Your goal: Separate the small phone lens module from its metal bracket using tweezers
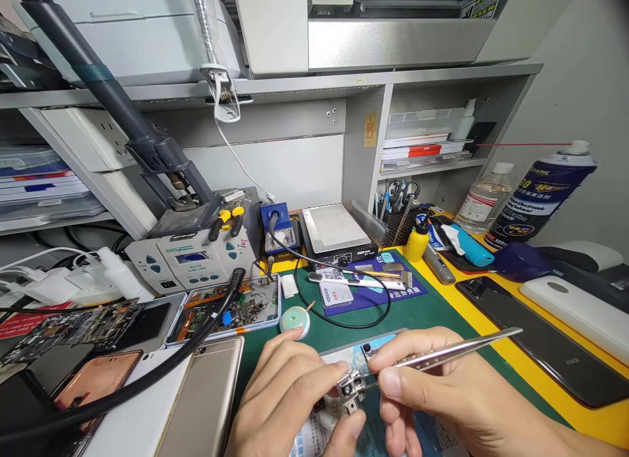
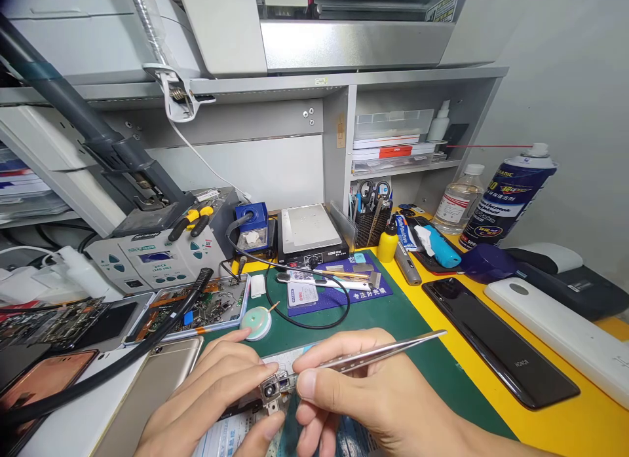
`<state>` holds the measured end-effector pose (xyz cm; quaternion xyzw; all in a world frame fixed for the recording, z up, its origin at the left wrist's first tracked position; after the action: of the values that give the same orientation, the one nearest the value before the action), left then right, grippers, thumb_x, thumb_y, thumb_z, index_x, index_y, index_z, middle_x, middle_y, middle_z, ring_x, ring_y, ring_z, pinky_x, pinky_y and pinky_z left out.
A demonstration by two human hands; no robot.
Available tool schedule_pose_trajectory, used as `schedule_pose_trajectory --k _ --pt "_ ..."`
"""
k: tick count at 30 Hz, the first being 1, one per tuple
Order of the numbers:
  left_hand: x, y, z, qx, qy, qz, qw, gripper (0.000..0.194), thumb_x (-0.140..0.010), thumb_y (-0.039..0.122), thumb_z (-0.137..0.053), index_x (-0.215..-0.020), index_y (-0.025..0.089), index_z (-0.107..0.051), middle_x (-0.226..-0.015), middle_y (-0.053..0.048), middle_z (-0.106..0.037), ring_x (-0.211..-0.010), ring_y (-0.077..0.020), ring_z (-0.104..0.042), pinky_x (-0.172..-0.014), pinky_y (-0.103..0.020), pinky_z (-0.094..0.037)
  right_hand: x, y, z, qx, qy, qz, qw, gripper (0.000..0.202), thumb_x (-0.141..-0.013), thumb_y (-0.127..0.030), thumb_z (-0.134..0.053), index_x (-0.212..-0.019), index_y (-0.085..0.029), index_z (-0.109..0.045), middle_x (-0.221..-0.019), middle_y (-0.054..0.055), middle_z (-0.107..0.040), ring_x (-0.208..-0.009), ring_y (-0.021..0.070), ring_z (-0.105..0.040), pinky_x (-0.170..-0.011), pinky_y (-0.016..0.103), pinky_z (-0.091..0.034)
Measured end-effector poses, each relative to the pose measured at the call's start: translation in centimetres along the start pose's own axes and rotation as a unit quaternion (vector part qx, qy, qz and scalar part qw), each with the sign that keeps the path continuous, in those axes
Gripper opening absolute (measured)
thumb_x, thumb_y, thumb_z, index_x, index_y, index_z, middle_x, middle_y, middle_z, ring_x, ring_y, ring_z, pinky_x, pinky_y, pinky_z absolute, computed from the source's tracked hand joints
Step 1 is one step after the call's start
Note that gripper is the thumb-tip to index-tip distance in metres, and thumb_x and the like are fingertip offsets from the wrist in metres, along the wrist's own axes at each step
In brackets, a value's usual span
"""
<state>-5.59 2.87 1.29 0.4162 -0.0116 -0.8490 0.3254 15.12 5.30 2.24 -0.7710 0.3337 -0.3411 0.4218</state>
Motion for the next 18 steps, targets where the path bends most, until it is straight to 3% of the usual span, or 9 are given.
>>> schedule_pose_trajectory --k 18 --pt "0.09 -0.03 -0.11 0.005 -0.001 0.003 1.0 0.036 -0.082 0.011 -0.073 -0.116 0.013 -0.06 -0.087 -0.003 -0.067 -0.084 -0.0164 -0.065 -0.101 -0.043 -0.053 -0.31 -0.25 -0.07 0.01 0.007 0.0 1.0 0.029 -0.081 -0.034 -0.087 -0.09 -0.01 -0.073 -0.065 0.004 -0.074 -0.056 0.0146 -0.074 -0.052 0.022 -0.058"
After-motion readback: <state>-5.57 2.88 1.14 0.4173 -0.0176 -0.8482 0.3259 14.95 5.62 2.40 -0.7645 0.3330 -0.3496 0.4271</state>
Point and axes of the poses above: each hand's wrist, its own x-axis away from the middle knuckle, its own z-axis out of the back of the hand, y = z × x, the point moved 2 cm from there along -x, towards the middle knuckle
